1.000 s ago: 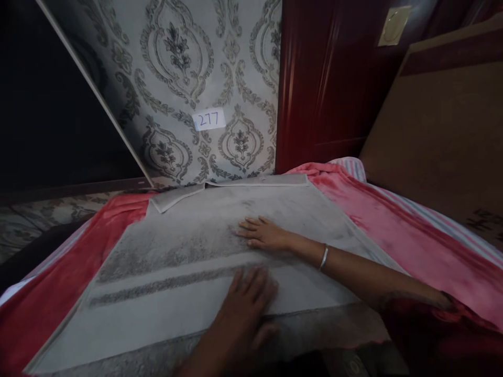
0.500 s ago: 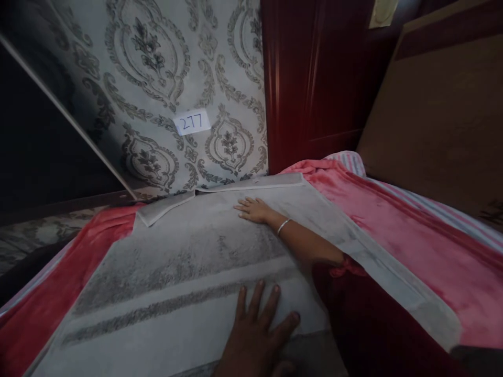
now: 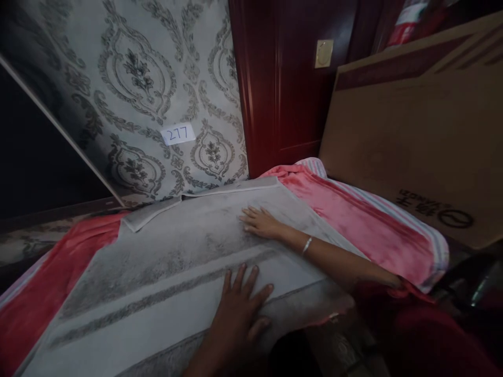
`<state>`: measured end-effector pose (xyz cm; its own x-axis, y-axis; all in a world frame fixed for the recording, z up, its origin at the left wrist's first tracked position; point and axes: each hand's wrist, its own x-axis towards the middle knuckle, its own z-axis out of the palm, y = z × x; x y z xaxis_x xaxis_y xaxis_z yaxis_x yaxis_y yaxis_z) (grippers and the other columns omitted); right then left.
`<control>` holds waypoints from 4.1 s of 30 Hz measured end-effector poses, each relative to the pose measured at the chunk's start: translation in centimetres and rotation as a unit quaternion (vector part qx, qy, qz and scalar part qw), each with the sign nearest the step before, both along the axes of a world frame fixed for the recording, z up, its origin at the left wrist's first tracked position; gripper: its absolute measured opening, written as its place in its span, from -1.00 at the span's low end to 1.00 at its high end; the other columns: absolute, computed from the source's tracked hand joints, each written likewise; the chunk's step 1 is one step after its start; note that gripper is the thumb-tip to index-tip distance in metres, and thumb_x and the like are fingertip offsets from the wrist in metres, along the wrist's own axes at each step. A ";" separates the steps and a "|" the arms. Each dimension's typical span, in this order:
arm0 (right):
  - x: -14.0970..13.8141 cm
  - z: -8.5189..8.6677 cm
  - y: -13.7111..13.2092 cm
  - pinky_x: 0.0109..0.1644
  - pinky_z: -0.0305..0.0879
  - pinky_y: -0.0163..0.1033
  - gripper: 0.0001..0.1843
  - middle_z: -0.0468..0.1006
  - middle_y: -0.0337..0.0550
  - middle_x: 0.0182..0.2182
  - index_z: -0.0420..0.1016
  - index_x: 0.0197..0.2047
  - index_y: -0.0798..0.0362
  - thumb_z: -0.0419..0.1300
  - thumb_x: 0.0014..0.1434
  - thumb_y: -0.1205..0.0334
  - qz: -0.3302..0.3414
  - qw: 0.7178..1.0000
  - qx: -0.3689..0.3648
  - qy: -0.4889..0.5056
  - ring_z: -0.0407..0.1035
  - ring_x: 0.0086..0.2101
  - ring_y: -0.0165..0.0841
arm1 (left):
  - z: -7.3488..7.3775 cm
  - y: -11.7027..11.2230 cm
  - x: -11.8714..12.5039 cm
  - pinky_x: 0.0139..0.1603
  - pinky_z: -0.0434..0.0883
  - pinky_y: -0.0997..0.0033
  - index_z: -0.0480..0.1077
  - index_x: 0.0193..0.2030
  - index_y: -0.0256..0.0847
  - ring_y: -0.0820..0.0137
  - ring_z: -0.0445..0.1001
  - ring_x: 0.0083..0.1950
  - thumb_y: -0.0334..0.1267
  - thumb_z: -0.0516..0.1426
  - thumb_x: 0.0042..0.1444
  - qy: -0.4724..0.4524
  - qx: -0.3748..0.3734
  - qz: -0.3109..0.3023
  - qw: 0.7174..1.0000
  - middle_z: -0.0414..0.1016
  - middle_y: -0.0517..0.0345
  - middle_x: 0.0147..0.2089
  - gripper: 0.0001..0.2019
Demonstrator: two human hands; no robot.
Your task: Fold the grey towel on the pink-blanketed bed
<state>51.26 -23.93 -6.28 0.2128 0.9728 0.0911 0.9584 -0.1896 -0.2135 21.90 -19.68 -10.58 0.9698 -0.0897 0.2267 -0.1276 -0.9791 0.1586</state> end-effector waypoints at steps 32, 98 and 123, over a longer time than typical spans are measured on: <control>12.4 -0.4 3.1 0.45 -0.34 0.23 -0.31 -0.17 -0.06 0.49 0.01 0.52 -0.11 -0.11 0.44 -0.18 -0.115 0.993 -0.030 -0.007 -0.31 0.45 -0.06 | 2.3 0.7 10.3 0.49 0.03 -0.17 0.10 0.44 0.25 0.20 -0.17 0.58 -0.21 0.02 0.36 0.043 0.034 -0.238 0.970 -0.06 0.38 0.56 -0.46; 2.1 -3.5 -15.5 0.42 -0.17 0.30 -0.28 -0.23 -0.12 0.50 -0.09 0.54 -0.07 -0.24 0.42 -0.13 -0.255 0.967 -0.003 0.004 -0.28 0.44 -0.04 | 3.3 7.0 -1.3 0.50 -0.06 -0.16 -0.03 0.52 0.06 0.15 -0.15 0.57 -0.03 -0.15 0.43 0.089 0.081 -0.047 0.992 -0.05 0.12 0.56 -0.45; -4.8 -8.5 -13.6 0.35 -0.03 0.27 -0.14 0.11 -0.06 0.42 0.00 0.51 -0.25 -0.33 0.22 -0.34 -0.164 0.984 0.057 -0.048 -0.05 0.39 -0.02 | 3.2 15.0 -21.7 0.47 -0.04 -0.17 0.08 0.50 -0.13 0.05 -0.07 0.55 0.09 -0.10 0.37 0.095 0.043 0.508 0.855 -0.04 -0.13 0.55 -0.36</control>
